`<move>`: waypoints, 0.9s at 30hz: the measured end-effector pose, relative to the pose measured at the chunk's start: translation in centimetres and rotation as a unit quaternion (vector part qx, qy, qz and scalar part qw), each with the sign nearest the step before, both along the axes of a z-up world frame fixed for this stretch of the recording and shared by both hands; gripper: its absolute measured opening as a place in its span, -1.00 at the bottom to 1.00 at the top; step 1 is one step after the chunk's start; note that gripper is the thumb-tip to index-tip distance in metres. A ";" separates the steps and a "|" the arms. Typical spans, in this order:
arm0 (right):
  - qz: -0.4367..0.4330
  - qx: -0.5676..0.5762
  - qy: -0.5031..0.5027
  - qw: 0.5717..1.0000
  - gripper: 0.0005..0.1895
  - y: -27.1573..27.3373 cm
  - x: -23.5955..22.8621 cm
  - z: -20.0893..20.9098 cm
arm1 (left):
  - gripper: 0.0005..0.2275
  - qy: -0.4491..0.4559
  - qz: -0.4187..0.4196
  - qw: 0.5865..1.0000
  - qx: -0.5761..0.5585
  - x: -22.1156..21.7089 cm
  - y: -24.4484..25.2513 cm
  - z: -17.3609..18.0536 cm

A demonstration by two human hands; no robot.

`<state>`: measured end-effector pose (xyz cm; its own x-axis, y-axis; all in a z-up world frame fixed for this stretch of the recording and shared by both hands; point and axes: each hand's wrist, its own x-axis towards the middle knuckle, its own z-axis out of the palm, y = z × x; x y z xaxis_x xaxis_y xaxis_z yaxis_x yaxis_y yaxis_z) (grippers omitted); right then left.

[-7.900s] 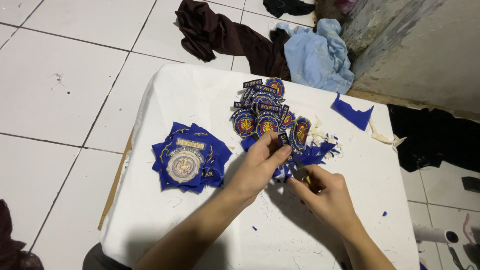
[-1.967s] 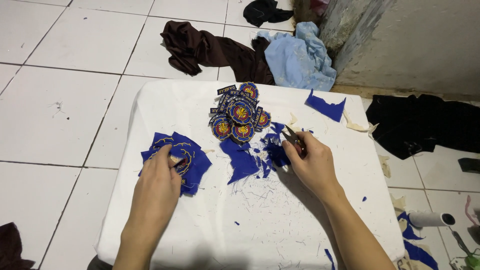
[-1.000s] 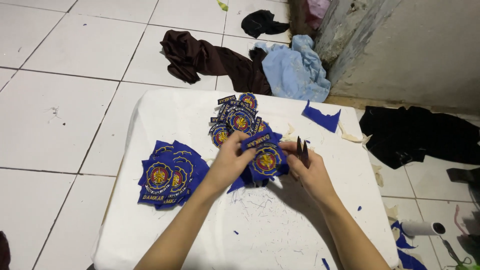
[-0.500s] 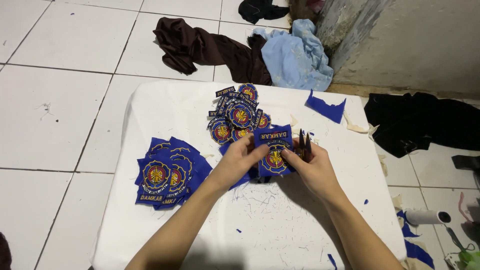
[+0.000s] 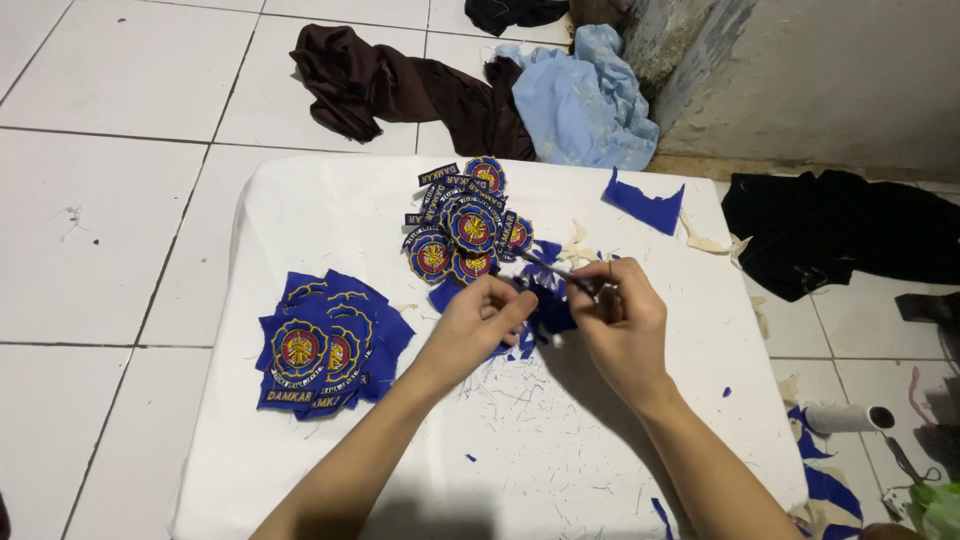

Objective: Trimming excess fabric from the edges of embroidered patches using small scissors or thread snips

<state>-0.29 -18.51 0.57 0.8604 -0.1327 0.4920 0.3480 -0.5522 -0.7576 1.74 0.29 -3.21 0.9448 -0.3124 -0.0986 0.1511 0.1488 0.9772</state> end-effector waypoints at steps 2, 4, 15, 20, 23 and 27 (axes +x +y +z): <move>0.040 -0.039 -0.021 0.998 -0.82 0.4 -0.1 0.2 | -0.52 0.034 -0.037 0.996 -0.067 -0.2 -1.0 1.7; 0.090 -0.080 -0.034 0.992 -0.76 1.0 -0.7 0.4 | -0.48 0.076 -0.064 0.986 -0.137 -0.5 -1.2 2.6; 0.066 0.089 0.126 0.986 -0.78 -1.4 -0.3 -2.4 | -0.61 -0.036 0.013 0.998 0.045 -0.9 0.9 5.6; 0.072 0.092 0.156 0.981 -0.81 -1.8 -0.2 -2.1 | -0.64 -0.045 0.029 0.995 0.085 -2.1 1.8 4.8; 0.085 0.088 0.168 0.978 -0.79 -1.2 -0.3 -0.7 | -0.55 -0.021 0.021 0.998 0.064 -1.4 1.8 5.0; 0.123 0.071 0.209 0.968 -0.69 -0.4 -0.9 1.4 | -0.57 0.021 0.082 0.987 -0.134 0.7 0.6 2.3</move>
